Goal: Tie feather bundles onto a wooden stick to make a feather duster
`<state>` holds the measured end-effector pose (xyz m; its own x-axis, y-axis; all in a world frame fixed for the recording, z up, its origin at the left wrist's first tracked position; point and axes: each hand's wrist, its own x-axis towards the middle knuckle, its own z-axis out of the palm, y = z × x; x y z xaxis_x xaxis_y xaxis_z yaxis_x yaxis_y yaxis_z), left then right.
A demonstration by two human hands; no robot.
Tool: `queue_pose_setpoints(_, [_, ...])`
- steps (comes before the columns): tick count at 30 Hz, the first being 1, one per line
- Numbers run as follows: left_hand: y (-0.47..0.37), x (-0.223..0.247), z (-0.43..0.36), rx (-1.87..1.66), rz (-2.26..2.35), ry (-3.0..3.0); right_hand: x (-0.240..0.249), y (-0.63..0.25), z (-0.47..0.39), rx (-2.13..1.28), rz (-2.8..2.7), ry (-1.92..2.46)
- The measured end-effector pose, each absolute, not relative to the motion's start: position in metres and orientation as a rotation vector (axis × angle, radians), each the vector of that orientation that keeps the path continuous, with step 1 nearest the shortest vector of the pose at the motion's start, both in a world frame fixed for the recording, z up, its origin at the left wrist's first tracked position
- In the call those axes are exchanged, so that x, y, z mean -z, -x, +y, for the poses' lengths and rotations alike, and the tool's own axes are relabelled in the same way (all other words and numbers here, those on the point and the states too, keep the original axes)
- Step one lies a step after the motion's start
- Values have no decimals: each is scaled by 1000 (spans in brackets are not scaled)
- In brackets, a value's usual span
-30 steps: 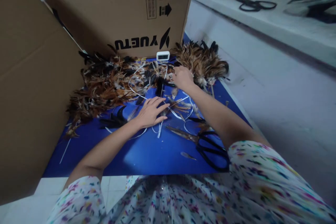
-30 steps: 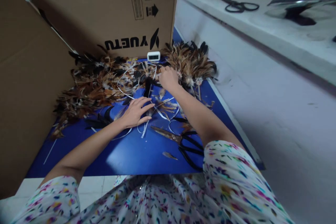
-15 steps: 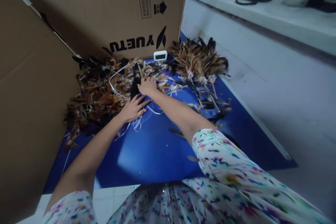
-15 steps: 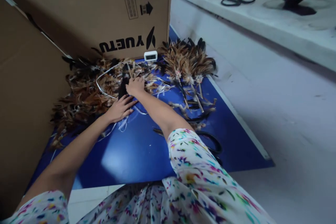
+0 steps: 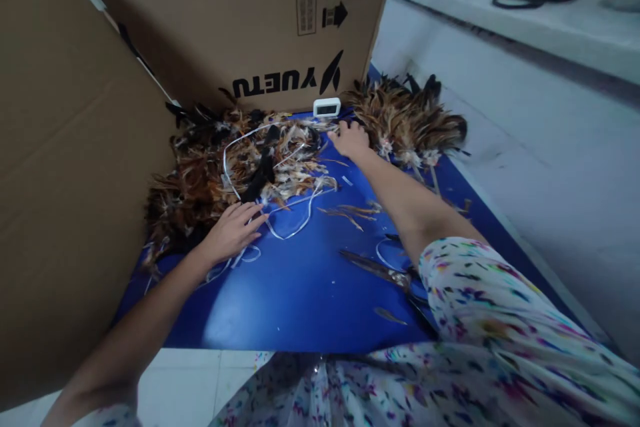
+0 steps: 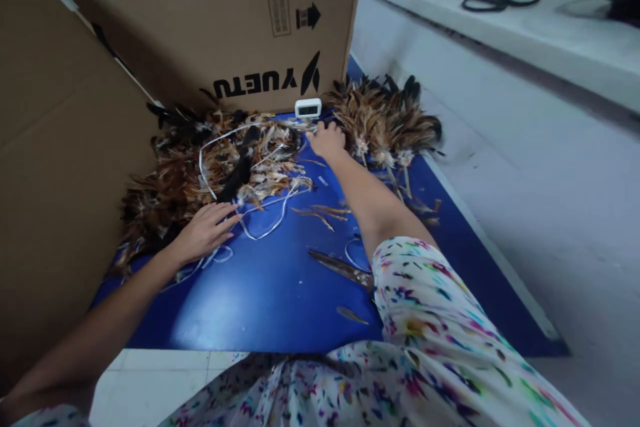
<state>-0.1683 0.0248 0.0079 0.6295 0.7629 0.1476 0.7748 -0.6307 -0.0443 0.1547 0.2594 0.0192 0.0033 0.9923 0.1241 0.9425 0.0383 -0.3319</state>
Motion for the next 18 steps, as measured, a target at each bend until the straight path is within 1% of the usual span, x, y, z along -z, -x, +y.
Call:
queue_pose_setpoints(2, [161, -15, 14, 192, -1238, 2731, -5, -163, 269, -244, -2026, 2057])
queue_pose_setpoints(4, [156, -22, 1, 229, -1177, 2713, 4, -157, 270, -196, -2051, 2080])
queue_pose_setpoints(7, [152, -27, -21, 256, -1132, 2701, 9, -129, 258, -159, -2105, 2059])
queue_pose_setpoints(9, [154, -26, -38, 265, -1182, 2693, 9, -106, 245, -168, -2186, 2001])
queue_pose_setpoints(13, [171, -18, -69, 365, -1460, 2502, 0, -75, 218, -201, -2430, 1786])
queue_pose_setpoints(16, [195, -10, -86, 508, -1842, 2131, -14, -74, 201, -235, -2578, 1645])
queue_pose_setpoints(18, [214, -4, -92, 557, -2048, 1905, -23, -82, 191, -177, -2600, 1529])
